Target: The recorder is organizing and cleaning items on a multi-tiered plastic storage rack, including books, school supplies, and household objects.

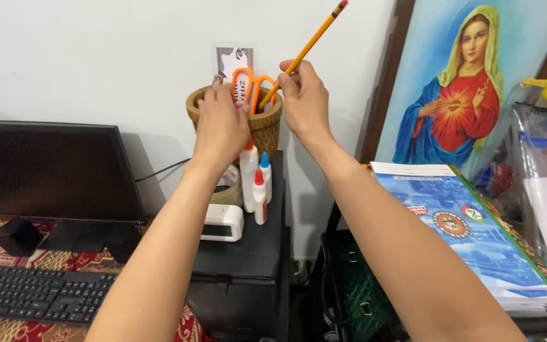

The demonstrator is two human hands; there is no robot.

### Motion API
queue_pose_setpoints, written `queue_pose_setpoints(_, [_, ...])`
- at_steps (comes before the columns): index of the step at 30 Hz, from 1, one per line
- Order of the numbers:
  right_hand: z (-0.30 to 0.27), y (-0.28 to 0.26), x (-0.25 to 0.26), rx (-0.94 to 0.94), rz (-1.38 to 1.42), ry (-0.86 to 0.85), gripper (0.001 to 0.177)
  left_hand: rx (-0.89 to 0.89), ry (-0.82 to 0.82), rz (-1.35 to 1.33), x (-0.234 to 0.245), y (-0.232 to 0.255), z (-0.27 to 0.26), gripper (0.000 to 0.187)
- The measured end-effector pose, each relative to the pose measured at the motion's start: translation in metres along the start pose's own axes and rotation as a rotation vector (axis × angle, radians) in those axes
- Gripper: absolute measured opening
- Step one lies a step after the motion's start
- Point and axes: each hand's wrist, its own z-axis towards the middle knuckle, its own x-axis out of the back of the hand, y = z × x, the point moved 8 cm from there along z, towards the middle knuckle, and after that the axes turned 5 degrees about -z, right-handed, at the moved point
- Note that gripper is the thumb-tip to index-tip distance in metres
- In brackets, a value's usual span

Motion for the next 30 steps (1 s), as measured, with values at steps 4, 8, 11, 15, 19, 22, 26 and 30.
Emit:
queue_pose_setpoints(4, [0.001,0.007,-0.011,-0.009,-0.072,-0.021,0.027,0.078,-0.047,-0.082,0.007,-0.006,-0.001,0.049])
queue_pose_setpoints(8, [0.0,0.012,-0.02,-0.072,-0.085,-0.076,0.035,0.131,-0.079,-0.12,0.011,-0.01,-0.001,0.051])
queue_pose_setpoints(11, [-0.005,0.007,-0.023,-0.107,-0.161,-0.099,0.037,0.112,-0.072,-0.126,0.01,-0.013,-0.001,0.05])
queue_pose_setpoints(15, [-0.007,0.007,-0.023,0.196,-0.343,0.037,0.044,0.102,-0.06,-0.131,0.007,-0.012,0.002,0.048])
queue_pose_setpoints(19, [-0.01,0.019,-0.029,0.103,-0.223,-0.003,0.04,0.106,-0.067,-0.126,-0.006,-0.016,0.001,0.046])
queue_pose_setpoints(22, [-0.012,0.01,-0.026,0.015,-0.132,0.026,0.04,0.062,-0.019,-0.14,-0.01,-0.016,-0.001,0.045])
queue_pose_setpoints(26, [-0.011,0.012,-0.022,0.014,-0.103,0.085,0.027,0.036,0.019,-0.184,-0.005,-0.013,-0.002,0.048])
queue_pose_setpoints(30, [-0.016,0.03,-0.035,-0.078,-0.39,-0.087,0.036,0.043,0.013,-0.214,-0.007,-0.02,0.0,0.046])
